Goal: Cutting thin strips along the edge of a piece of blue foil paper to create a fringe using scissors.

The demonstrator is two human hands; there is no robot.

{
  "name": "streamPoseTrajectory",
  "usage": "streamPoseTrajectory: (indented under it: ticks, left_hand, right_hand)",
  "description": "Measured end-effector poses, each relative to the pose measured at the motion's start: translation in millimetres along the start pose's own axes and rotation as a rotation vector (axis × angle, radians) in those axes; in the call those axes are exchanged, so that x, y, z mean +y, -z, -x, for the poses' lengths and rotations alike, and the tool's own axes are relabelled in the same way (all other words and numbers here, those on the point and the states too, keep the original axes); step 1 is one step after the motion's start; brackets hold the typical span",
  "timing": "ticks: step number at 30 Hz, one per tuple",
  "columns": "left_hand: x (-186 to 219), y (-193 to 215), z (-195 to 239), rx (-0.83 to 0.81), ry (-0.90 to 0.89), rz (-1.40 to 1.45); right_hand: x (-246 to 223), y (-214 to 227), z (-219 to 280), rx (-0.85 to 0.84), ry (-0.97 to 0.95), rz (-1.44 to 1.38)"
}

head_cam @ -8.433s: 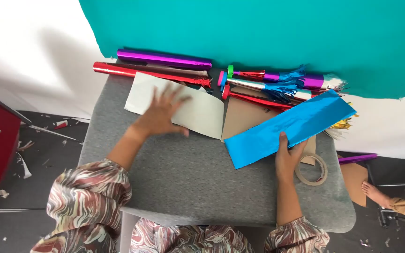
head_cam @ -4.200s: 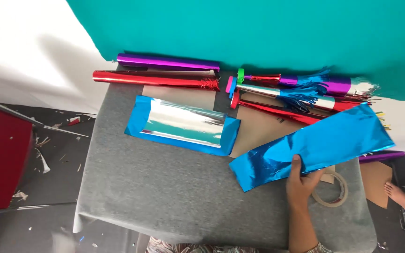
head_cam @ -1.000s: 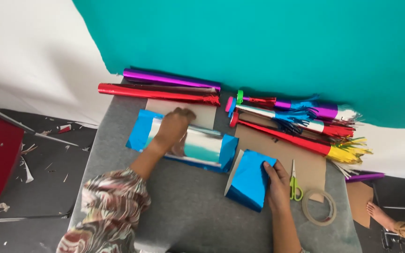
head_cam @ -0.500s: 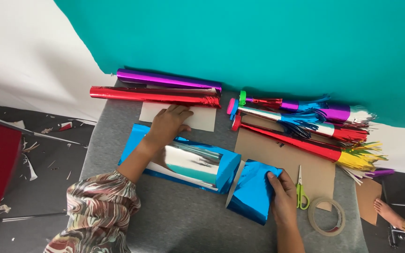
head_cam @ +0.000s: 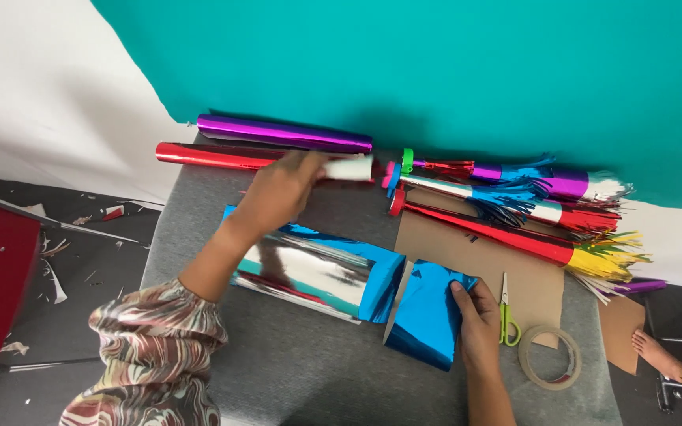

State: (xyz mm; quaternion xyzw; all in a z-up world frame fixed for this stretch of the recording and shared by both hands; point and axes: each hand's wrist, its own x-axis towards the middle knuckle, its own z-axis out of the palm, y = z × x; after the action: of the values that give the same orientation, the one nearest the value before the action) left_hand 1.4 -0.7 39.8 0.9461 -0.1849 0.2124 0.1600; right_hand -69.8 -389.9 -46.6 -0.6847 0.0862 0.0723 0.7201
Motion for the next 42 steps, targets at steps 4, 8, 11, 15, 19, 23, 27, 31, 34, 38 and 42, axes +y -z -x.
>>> streamPoseTrajectory:
  ticks: [4, 8, 11, 15, 19, 23, 27, 31, 34, 38, 42]
  left_hand:
    - [8.8, 43.5, -23.5, -0.048, 0.183, 0.380]
    - [16.5, 62.9, -26.9, -0.127, 0.215, 0.574]
    - [25.6, 57.5, -10.6, -0.148, 0.095, 0.484]
    - [39.5, 52.7, 21.6, -0.316, 0.166, 0.306]
    - [24.7, 27.0, 49.3, -0.597, 0.017, 0.200]
    - [16.4, -17.0, 65.9, -0.593, -0.192, -0.101]
    - [33.4, -40.5, 78.7, -0.213, -0.238, -0.425]
    - [60.0, -3.6, 102.1, -0.128, -0.204, -0.210]
    - [76.6, 30.1, 124.0, -0.489, -0.105, 0.006]
    - [77.2, -1.9, 169.6, -0.502, 0.021, 0.001]
    - [74.6, -35.3, 187.6, -0.169, -0.065, -0.216]
  right_hand:
    - [-1.1, -2.1, -0.8, 0.045, -0.021, 0.045]
    - [-4.7, -2.9, 0.2, 0.055, 0.020, 0.096]
    - [-5.6, -3.3, -0.4, 0.036, 0.070, 0.040]
    - [-19.7, -21.0, 12.7, 0.078, 0.188, 0.110]
    - [-23.8, -24.5, 14.1, 0.086, 0.188, 0.140]
    - [-11.3, -16.4, 4.1, 0.075, 0.172, 0.208]
    - [-16.1, -21.0, 8.9, 0.088, 0.219, 0.183]
    - [-10.1, -13.6, 3.9, 0.134, 0.239, 0.159]
    - [-14.0, -16.2, 5.8, 0.120, 0.243, 0.133]
    - [-17.1, -29.3, 9.8, 0.086, 0.271, 0.141]
    - [-11.8, -25.5, 8.3, 0.064, 0.298, 0.172]
